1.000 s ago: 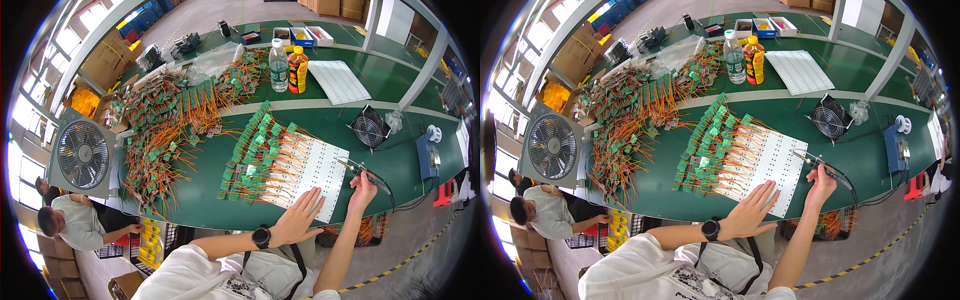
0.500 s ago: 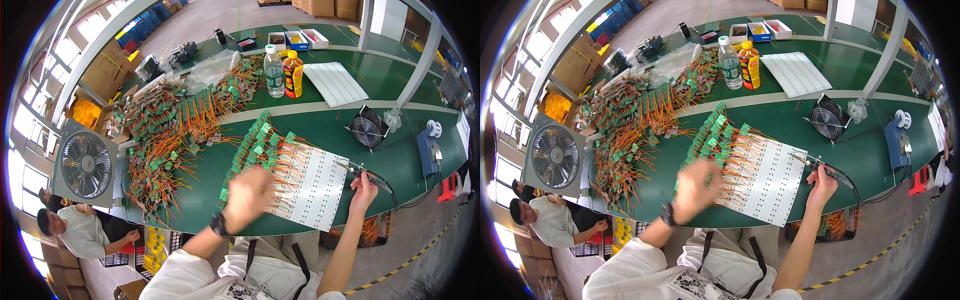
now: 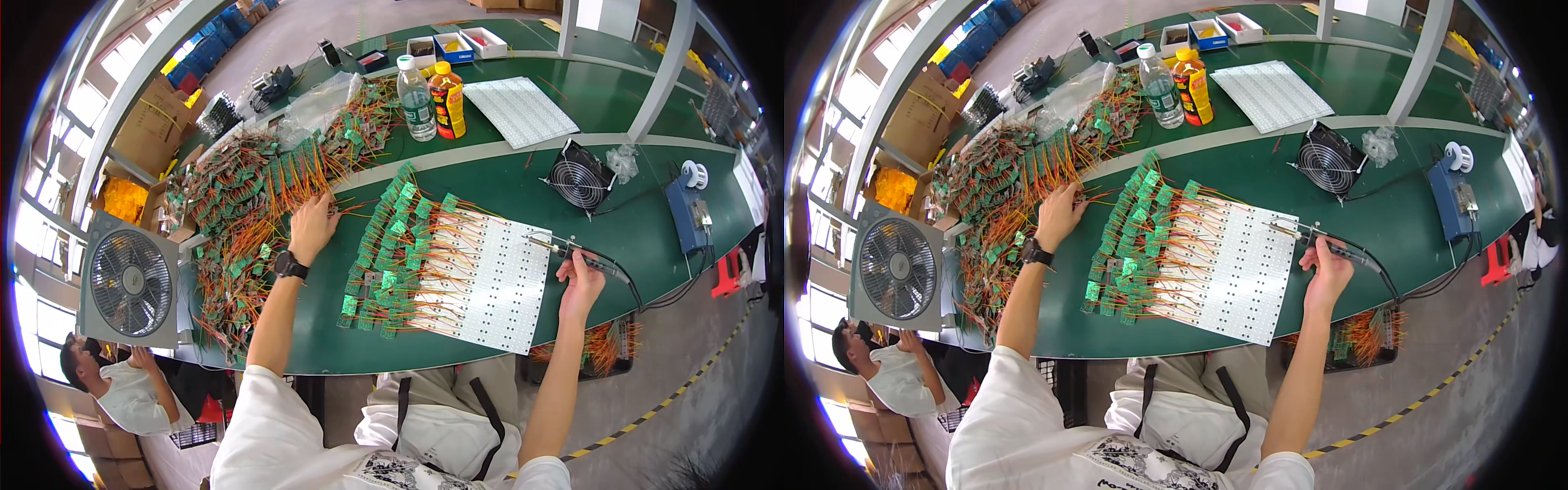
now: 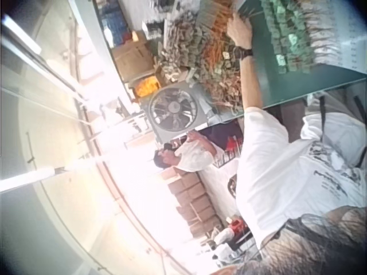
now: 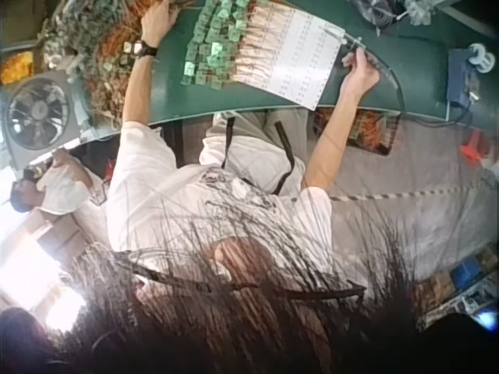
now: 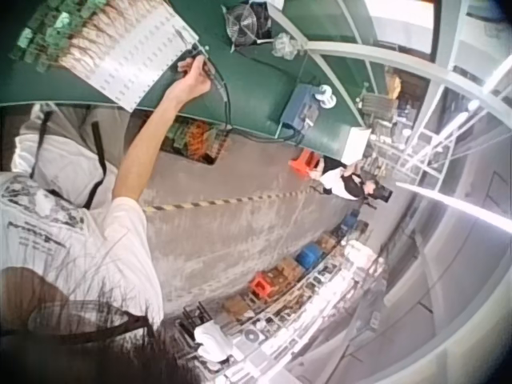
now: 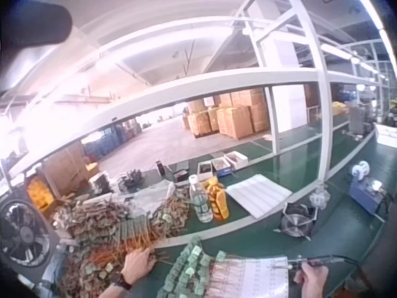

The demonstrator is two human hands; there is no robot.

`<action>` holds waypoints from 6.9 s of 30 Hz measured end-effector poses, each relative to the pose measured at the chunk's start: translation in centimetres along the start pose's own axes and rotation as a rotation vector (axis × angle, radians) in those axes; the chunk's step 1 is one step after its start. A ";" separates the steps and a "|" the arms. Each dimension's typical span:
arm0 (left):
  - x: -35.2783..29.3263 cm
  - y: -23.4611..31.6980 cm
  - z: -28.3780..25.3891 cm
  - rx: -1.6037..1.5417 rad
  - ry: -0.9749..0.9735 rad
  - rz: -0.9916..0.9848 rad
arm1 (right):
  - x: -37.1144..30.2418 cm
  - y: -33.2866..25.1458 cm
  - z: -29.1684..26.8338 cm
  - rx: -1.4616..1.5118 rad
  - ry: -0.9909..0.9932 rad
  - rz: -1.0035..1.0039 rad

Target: The person picks up circuit boards with attached wires from a pile and solders their wires onto an LED board using a soldering iron.

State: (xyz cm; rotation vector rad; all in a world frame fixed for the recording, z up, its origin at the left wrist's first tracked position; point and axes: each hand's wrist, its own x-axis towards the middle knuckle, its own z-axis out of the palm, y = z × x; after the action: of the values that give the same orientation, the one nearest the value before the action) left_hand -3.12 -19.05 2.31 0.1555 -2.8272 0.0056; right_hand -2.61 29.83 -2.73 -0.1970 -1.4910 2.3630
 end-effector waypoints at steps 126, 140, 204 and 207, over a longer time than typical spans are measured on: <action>4.4 22.1 5.2 -0.894 -0.195 0.581 | 4.7 1.4 0.8 -0.377 -0.194 -0.060; 4.2 22.3 5.8 -0.854 -0.178 0.587 | 4.4 1.4 0.8 -0.386 -0.212 -0.036; 5.1 22.5 5.0 -0.942 0.157 0.934 | 4.8 1.1 0.6 -0.254 -0.119 -0.034; 4.3 22.7 5.3 -0.958 -0.032 0.842 | 5.0 0.9 0.6 -0.261 -0.134 -0.010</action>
State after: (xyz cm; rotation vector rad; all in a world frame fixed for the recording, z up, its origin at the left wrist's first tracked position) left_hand -11.22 2.92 -1.12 -1.1984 -2.3701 -1.1012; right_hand -7.60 30.74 -3.02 -0.0945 -1.8581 2.2055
